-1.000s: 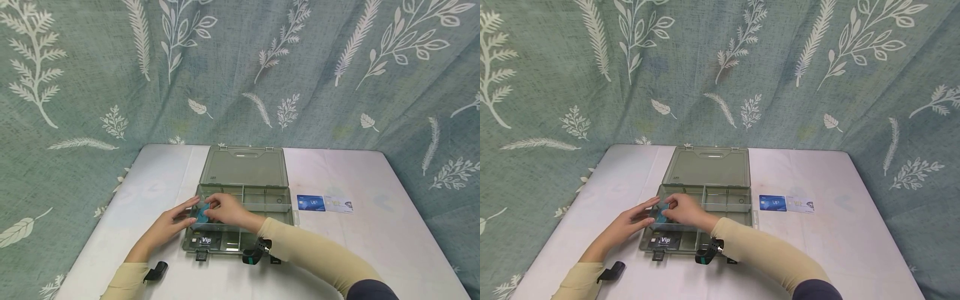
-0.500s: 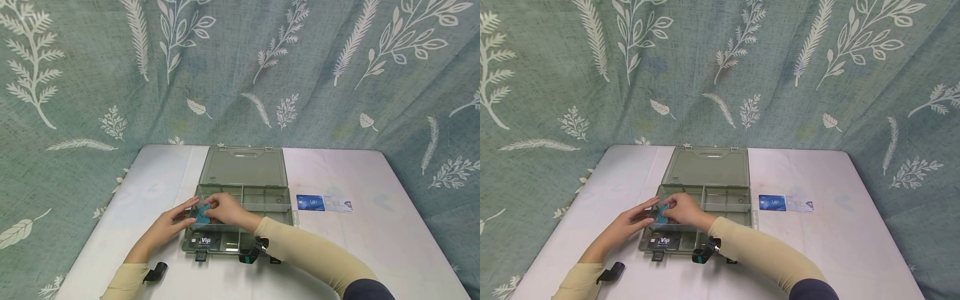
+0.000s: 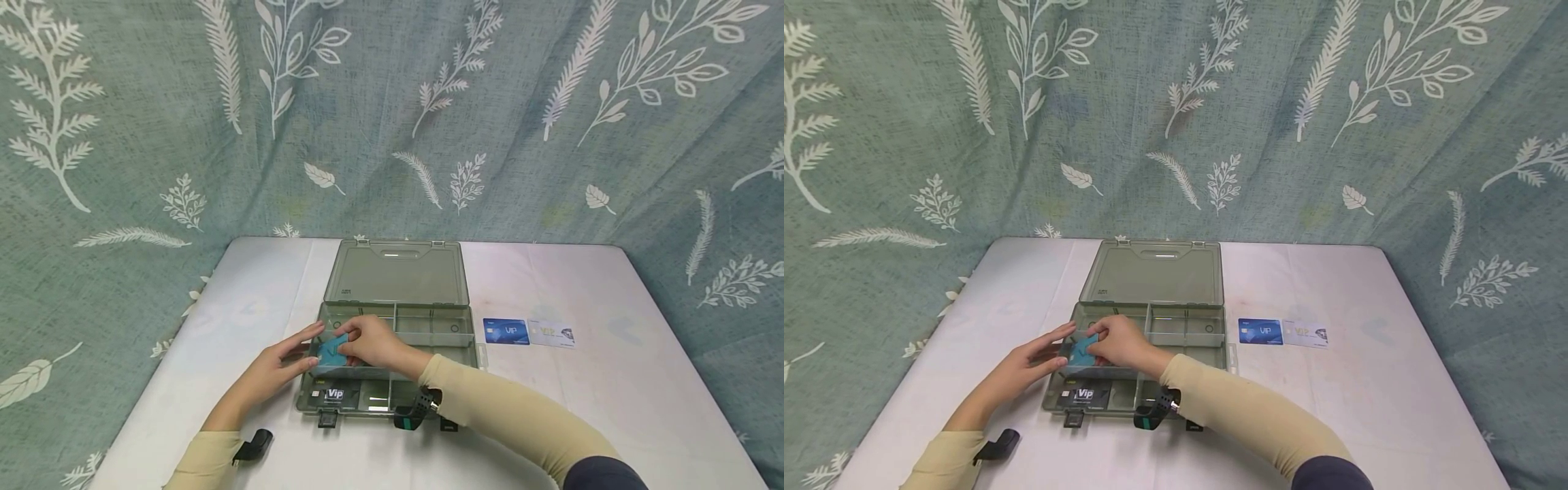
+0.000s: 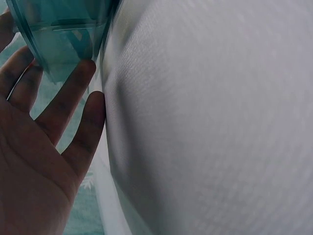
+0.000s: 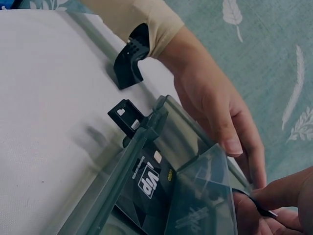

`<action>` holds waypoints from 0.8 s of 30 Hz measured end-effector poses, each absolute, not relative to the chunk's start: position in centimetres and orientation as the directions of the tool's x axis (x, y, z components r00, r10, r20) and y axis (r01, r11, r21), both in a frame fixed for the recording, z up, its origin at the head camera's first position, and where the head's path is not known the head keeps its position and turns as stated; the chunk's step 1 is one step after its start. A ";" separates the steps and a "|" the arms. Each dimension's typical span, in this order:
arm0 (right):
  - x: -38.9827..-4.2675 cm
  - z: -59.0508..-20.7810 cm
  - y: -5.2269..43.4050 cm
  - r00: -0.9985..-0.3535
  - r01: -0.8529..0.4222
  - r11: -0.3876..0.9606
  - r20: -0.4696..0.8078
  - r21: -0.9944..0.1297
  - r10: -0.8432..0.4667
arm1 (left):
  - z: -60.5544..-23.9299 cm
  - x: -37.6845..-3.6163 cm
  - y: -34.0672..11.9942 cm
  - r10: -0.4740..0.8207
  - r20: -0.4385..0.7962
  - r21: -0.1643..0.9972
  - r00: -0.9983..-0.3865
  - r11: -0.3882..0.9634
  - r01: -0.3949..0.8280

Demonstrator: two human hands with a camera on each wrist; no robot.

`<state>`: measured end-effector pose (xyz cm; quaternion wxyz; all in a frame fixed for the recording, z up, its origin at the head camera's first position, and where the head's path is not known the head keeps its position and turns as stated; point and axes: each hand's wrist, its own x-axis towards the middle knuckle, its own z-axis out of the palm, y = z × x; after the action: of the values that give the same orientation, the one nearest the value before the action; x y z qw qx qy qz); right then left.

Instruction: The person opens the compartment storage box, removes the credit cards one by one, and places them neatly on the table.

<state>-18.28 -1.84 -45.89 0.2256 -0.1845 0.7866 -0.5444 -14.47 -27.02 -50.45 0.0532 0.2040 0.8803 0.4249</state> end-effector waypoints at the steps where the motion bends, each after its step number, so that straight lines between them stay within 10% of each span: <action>1: -18.2 -45.9 -1.8 -0.831 -0.046 0.340 -0.153 -0.939 -0.535 | -50.4 -14.5 -27.0 0.402 0.079 0.769 -0.912 0.557 0.312; 24: -17.8 -45.5 0.6 -0.842 -0.011 0.275 -0.140 -0.961 -0.521 | -50.4 -14.5 -26.9 0.398 0.082 0.767 -0.914 0.561 0.313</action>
<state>-17.83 0.56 -45.53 0.2211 -0.1731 0.7672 -0.5767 -14.46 -26.95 -50.36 0.0500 0.2014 0.8819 0.4232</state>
